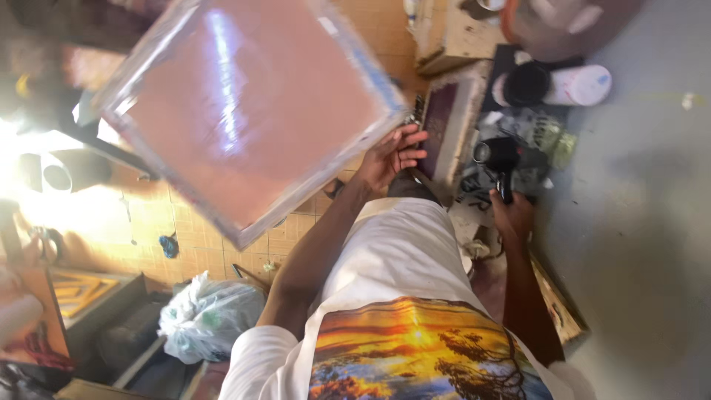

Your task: The person uses a hair dryer to dry a pink-painted rectangular surface. They move the hair dryer back and forth across the surface while occasionally touching it with their left hand to check the drying progress.

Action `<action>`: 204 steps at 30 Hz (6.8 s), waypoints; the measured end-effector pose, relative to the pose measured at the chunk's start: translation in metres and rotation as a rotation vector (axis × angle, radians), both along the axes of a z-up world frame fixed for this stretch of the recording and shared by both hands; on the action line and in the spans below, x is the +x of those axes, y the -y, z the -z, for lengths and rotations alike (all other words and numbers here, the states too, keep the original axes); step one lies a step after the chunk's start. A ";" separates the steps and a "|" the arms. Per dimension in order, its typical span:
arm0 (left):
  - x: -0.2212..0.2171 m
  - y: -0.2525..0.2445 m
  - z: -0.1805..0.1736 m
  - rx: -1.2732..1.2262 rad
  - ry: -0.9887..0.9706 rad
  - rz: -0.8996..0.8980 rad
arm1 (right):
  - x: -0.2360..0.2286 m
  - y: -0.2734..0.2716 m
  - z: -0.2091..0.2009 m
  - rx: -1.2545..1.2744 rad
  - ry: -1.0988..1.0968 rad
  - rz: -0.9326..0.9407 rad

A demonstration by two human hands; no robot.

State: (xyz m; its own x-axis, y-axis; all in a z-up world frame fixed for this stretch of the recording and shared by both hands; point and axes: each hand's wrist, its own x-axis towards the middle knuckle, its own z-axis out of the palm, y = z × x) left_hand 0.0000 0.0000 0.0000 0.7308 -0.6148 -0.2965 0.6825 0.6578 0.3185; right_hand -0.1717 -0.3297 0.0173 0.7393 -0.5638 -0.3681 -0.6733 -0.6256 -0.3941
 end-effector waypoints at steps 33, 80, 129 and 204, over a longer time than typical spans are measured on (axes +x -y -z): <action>-0.179 -0.338 -0.072 1.533 0.359 -0.995 | 0.111 -0.449 -0.156 0.700 0.010 -0.998; -0.010 -0.142 -0.092 1.562 0.302 -0.731 | 0.276 -0.231 -0.167 0.816 0.047 -0.727; -0.156 -0.359 -0.047 1.829 0.184 -1.058 | 0.187 -0.488 -0.184 0.752 0.026 -1.206; -0.135 -0.337 -0.049 2.020 0.366 -0.865 | 0.144 -0.274 -0.135 0.835 0.287 -0.353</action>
